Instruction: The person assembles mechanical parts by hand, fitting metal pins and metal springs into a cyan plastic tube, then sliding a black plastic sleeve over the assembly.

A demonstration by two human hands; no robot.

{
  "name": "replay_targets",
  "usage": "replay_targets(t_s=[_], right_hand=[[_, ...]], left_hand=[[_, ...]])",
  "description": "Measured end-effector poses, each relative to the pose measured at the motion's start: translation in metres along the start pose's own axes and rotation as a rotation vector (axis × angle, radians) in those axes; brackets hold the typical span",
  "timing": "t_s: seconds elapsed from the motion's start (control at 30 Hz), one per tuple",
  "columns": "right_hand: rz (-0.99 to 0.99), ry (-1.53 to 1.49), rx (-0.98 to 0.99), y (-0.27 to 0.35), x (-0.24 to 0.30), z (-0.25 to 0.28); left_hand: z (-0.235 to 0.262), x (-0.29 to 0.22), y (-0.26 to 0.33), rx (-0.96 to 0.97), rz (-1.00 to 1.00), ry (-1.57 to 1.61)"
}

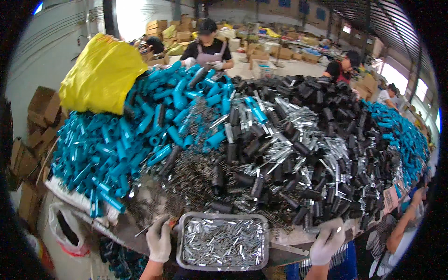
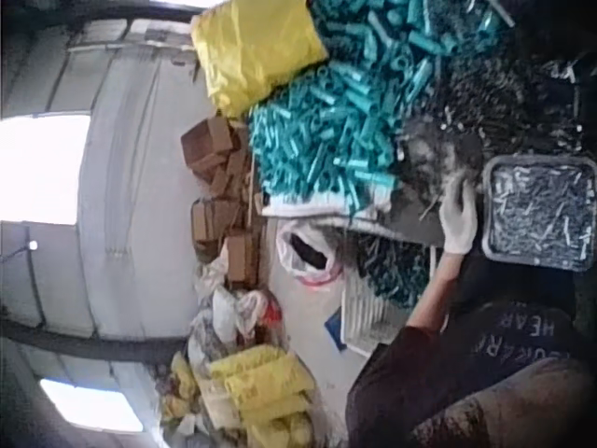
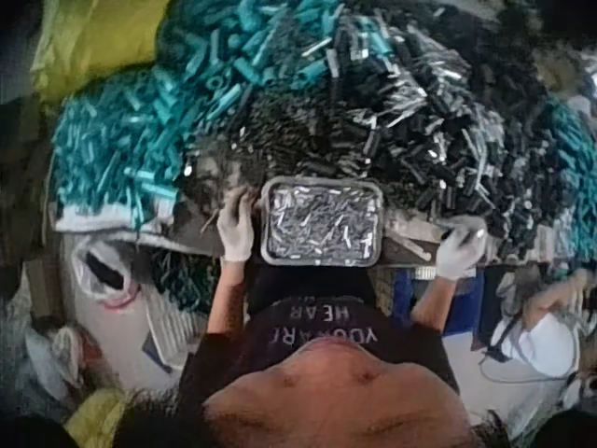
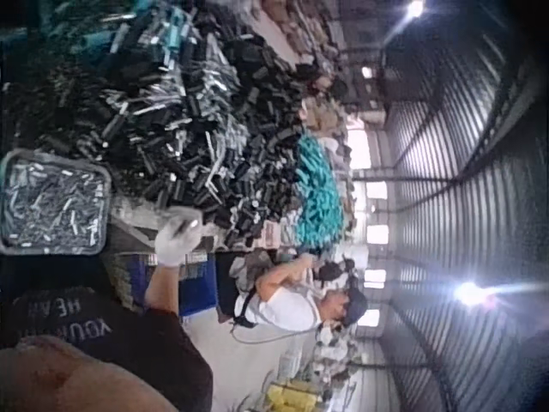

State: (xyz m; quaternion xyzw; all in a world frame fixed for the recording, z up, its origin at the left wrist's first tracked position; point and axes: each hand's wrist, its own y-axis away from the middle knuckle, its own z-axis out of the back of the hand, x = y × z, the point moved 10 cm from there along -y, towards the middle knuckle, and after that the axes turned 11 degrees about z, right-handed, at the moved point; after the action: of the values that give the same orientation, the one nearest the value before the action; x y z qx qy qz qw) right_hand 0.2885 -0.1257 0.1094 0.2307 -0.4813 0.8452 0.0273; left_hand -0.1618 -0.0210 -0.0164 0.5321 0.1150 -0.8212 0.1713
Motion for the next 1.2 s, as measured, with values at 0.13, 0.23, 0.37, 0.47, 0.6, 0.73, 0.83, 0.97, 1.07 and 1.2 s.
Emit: replay_targets(t_s=[0.13,0.23,0.37,0.47,0.6,0.73,0.83,0.97,1.07,1.2], right_hand=[[-0.164,0.040,0.206,0.088,-0.026,-0.044],[-0.198,0.311,0.221,0.124,-0.042,-0.067],[-0.062,0.198,0.322,0.104,-0.010,-0.086],[-0.096,0.108,0.235,0.104,-0.015,-0.074],[-0.141,0.122,0.320,0.110,-0.037,-0.065],[-0.018,0.197,0.299,0.103,-0.015,-0.071],[-0.063,0.127,0.302,0.097,-0.007,-0.076],[-0.102,0.172,0.307,0.103,-0.018,-0.063],[-0.100,0.155,0.310,0.102,-0.016,-0.064],[-0.091,0.158,0.301,0.099,-0.011,-0.068]], left_hand=[[-0.005,0.000,0.000,0.025,-0.058,0.026],[-0.006,0.000,0.000,0.020,-0.083,-0.042],[0.000,0.010,-0.002,0.001,-0.072,-0.068],[-0.002,0.007,-0.002,0.001,-0.083,-0.062],[-0.019,-0.006,0.000,0.035,-0.155,-0.066],[-0.010,0.004,0.001,-0.017,-0.176,-0.051],[-0.001,0.017,0.001,-0.023,-0.164,-0.009],[-0.021,-0.003,0.010,0.062,-0.170,-0.086],[-0.020,0.002,0.008,0.036,-0.179,-0.115],[-0.021,-0.001,0.007,0.072,-0.161,-0.089]])
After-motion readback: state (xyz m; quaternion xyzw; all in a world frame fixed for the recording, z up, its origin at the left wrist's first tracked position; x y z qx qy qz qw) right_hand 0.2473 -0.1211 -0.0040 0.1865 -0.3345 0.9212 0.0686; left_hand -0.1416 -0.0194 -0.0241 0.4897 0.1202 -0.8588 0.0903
